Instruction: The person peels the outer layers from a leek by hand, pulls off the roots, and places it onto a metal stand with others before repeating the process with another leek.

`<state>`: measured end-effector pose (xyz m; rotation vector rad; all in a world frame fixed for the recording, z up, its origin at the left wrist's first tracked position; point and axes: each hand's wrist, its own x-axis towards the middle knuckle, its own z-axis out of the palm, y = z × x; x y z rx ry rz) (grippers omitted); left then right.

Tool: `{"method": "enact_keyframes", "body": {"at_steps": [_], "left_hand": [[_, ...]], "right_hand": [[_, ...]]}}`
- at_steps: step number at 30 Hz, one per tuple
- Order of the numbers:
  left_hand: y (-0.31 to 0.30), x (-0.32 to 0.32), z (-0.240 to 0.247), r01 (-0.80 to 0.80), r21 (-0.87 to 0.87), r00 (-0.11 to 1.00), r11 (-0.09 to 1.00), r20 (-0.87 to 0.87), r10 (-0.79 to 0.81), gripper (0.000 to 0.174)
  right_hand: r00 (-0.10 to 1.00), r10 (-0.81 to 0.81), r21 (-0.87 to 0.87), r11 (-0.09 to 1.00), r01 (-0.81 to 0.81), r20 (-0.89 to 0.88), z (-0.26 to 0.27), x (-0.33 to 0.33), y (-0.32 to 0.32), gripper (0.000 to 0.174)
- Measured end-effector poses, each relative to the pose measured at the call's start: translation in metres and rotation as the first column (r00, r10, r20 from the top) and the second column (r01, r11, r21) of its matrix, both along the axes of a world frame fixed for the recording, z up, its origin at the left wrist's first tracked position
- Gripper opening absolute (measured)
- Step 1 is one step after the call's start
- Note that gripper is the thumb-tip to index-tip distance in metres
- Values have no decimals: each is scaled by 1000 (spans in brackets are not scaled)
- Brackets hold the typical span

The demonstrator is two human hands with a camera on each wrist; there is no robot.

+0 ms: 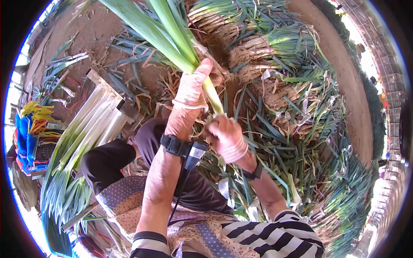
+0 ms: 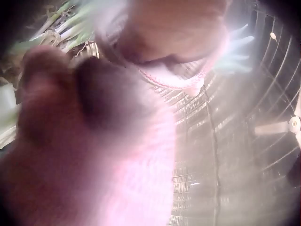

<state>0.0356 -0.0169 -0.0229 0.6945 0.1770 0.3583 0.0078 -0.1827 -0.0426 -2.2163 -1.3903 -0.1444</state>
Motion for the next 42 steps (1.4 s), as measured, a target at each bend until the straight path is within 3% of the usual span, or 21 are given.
{"method": "enact_keyframes", "body": {"at_steps": [4,6,11,13,15,17,18,20,23,24,25,27,28,32,33,34,35,37,39,41,42], "left_hand": [[-4,-3,8,-31,24,999,999,16,31,34],[-7,-7,15,-36,70,999,997,21,35,42],[-5,-9,23,-52,-51,998,997,-48,50,39],[-2,-8,20,-52,-76,998,996,-22,50,43],[-1,-9,20,4,-97,1000,995,-1,-4,46],[-1,-8,18,60,-122,996,991,75,-51,49],[-3,-7,18,63,-117,995,991,78,-54,49],[-6,-6,16,85,-226,991,970,121,-59,49],[-15,-13,18,138,-138,983,981,140,-118,47],[-23,-16,23,180,-73,978,981,122,-170,46],[-27,-18,17,264,-63,957,962,141,-253,44],[-33,-19,9,314,320,931,894,80,-355,52],[-37,-23,12,402,250,913,881,-31,-407,55],[-29,-14,-5,438,550,886,711,-130,-445,63],[-32,-11,-2,231,519,958,823,28,-286,68],[-29,-5,2,202,294,964,934,108,-243,72],[-23,3,4,174,45,969,984,169,-179,75],[-8,3,17,125,-124,973,984,210,-97,80],[-5,-1,23,43,-209,982,977,187,-3,68],[2,-6,17,172,-177,954,969,276,-118,56],[-2,-7,18,110,-177,972,978,223,-69,48]], "right_hand": [[987,-3,45,999,11,-159,-33,-30,-46,11],[882,-126,54,984,169,-454,-41,-41,-71,13],[644,-316,-137,940,314,-696,-45,-59,-119,26],[295,-313,48,609,792,-903,-36,-61,-120,33],[344,-341,104,561,821,-875,-34,-45,-111,36],[886,-401,138,888,438,-232,-22,-36,-88,40],[886,-402,144,886,440,-231,-25,-39,-82,40],[477,-406,-210,887,412,-779,-34,-45,-70,43],[485,-505,-272,839,472,-714,-31,-42,-62,43],[682,-402,-6,864,504,-611,-27,-46,-58,39],[672,-415,-6,854,521,-613,-25,-45,-55,39],[618,-379,53,824,564,-689,-19,-28,-42,34],[593,-415,21,808,589,-690,-3,-24,-36,32],[647,-460,66,783,618,-608,24,-19,-27,33],[702,-508,85,778,623,-499,17,-20,-30,33],[744,-547,104,775,623,-384,11,-22,-32,34],[741,-549,98,775,624,-386,6,-25,-34,34],[745,-602,61,765,641,-289,0,-36,-38,33],[747,-568,21,791,611,-346,-1,-45,-40,32],[748,-504,19,824,566,-431,-4,-51,-38,31],[748,-500,14,827,562,-436,-5,-52,-38,31]]}}
